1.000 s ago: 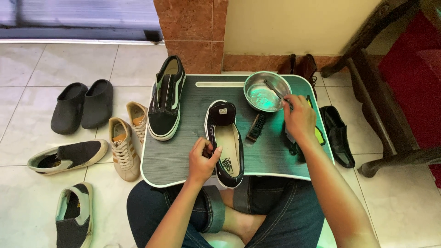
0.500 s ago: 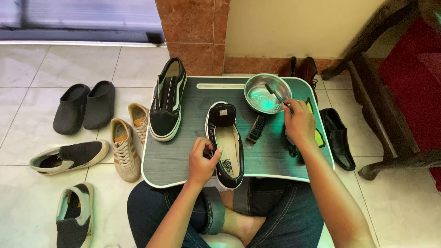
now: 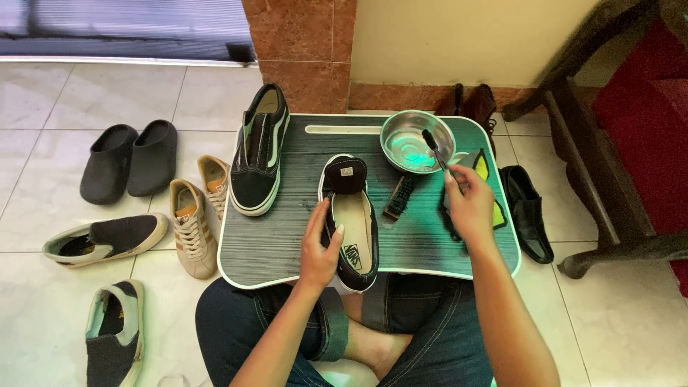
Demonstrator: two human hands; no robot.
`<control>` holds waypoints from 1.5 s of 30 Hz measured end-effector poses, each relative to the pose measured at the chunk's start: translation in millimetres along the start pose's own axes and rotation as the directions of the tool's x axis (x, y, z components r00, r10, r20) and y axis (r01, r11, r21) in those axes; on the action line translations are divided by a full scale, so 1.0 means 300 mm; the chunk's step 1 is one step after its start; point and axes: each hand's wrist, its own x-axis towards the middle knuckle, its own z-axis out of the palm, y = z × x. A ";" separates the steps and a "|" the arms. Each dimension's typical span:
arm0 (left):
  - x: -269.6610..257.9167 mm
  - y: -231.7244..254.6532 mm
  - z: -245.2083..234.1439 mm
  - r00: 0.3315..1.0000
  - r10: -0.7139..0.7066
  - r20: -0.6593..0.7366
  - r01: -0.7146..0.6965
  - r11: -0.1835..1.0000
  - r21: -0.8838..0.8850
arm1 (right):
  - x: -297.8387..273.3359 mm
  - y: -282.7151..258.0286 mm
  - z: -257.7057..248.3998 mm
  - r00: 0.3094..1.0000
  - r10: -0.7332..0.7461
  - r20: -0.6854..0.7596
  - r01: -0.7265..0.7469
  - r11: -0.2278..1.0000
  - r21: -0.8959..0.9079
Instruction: Cleaning the interior lining and exterior of a black sneaker using a brush, cloth, and cleaning solution.
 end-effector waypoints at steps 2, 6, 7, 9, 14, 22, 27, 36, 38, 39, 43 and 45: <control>0.003 0.031 -0.006 1.000 0.006 0.004 -0.006 1.000 -0.006 | -0.112 -0.143 -0.018 1.000 0.002 0.028 -0.005 0.994 0.109; -0.003 -0.008 0.004 1.000 -0.006 0.027 0.006 1.000 -0.006 | -0.378 -0.368 -0.016 0.978 0.062 0.201 -0.134 0.920 0.368; -0.005 -0.011 0.006 0.999 -0.006 0.037 0.006 1.000 -0.002 | -0.424 -0.407 -0.008 0.978 0.070 0.195 -0.139 0.918 0.372; -0.009 -0.014 0.008 0.996 -0.051 0.073 0.048 0.998 0.040 | -0.513 -0.489 0.007 0.937 0.174 0.303 -0.235 0.956 0.177; -0.020 -0.038 0.003 0.994 0.005 0.107 0.004 0.996 -0.084 | -0.563 -0.530 0.056 0.977 -0.012 0.213 0.028 0.997 -0.070; -0.022 -0.003 0.007 0.993 -0.026 0.114 0.040 0.991 -0.126 | -0.531 -0.522 0.147 0.978 -0.134 0.161 0.193 0.875 -0.444; -0.021 -0.041 0.003 0.994 -0.001 0.106 0.008 0.998 -0.065 | -0.520 -0.555 0.177 0.942 -0.146 0.302 0.254 0.899 -0.357; -0.029 -0.025 0.005 0.990 0.036 0.135 -0.031 0.999 -0.036 | -0.559 -0.577 0.083 0.879 -0.136 0.458 0.215 0.968 -0.126; -0.028 -0.033 0.006 0.991 0.040 0.130 -0.037 0.999 -0.021 | -0.557 -0.561 0.088 0.881 -0.099 0.463 0.228 0.946 -0.231; -0.026 -0.036 0.005 0.991 0.049 0.127 -0.049 0.999 -0.009 | -0.553 -0.555 0.092 0.886 -0.065 0.459 0.241 0.910 -0.336; -0.025 -0.029 0.000 0.990 0.034 0.135 -0.036 0.999 0.011 | -0.498 -0.510 0.125 0.912 -0.184 0.365 0.362 0.781 -0.509; -0.024 -0.017 0.000 0.991 0.022 0.132 -0.023 1.000 0.008 | -0.474 -0.511 0.142 0.887 -0.249 0.389 0.440 0.709 -0.550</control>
